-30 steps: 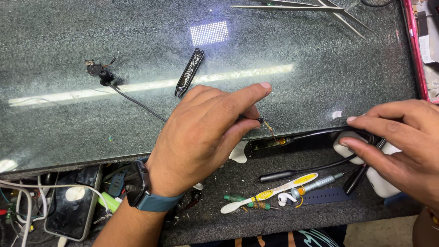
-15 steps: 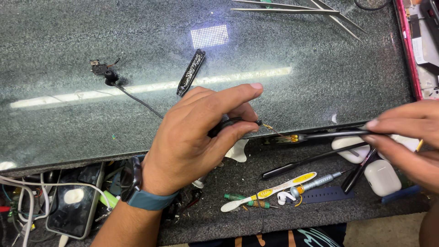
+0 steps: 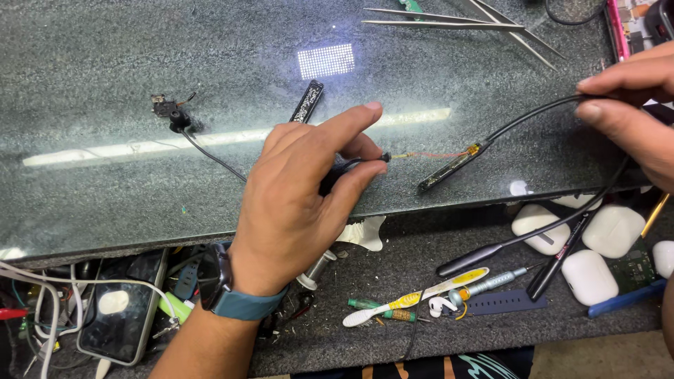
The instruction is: The person uses tweezers to open the housing of a wired earbud's inline control module, then manipulates the internal wires and circuit board. The person handles the earbud, the control module, and the internal components throughout the clip.
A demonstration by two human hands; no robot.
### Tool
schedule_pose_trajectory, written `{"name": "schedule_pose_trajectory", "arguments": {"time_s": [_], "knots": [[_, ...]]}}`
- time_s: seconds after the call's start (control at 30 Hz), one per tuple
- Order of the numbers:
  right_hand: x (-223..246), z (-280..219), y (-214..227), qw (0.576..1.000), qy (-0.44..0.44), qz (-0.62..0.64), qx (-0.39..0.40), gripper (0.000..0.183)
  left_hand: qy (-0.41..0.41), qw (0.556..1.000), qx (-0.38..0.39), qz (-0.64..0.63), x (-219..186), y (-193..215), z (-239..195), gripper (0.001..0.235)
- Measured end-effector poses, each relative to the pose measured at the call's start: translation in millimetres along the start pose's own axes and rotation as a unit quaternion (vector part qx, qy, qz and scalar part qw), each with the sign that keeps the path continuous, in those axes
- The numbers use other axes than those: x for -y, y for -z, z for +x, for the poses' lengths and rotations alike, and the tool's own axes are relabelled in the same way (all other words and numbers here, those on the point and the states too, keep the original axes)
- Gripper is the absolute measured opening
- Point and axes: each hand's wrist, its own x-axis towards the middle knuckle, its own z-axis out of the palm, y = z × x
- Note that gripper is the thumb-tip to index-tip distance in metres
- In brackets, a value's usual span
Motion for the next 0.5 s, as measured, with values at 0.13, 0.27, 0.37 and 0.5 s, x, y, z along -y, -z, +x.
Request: {"name": "schedule_pose_trajectory", "arguments": {"time_s": [0.13,0.27,0.37,0.5], "knots": [[57,31,10,0.997,-0.036,0.068,0.018,0.033,0.017,0.999,0.015,0.041,1,-3,0,0.047],[77,31,16,0.999,-0.023,0.024,0.035,0.042,0.024,0.998,0.020,0.058,1,-4,1,0.045],[78,16,18,0.999,-0.026,0.012,0.027,0.044,0.027,0.998,0.027,0.059,0,-4,2,0.043],[67,-21,22,0.991,0.112,-0.073,0.009,0.040,0.025,0.997,0.033,0.061,0,-4,3,0.041]]}}
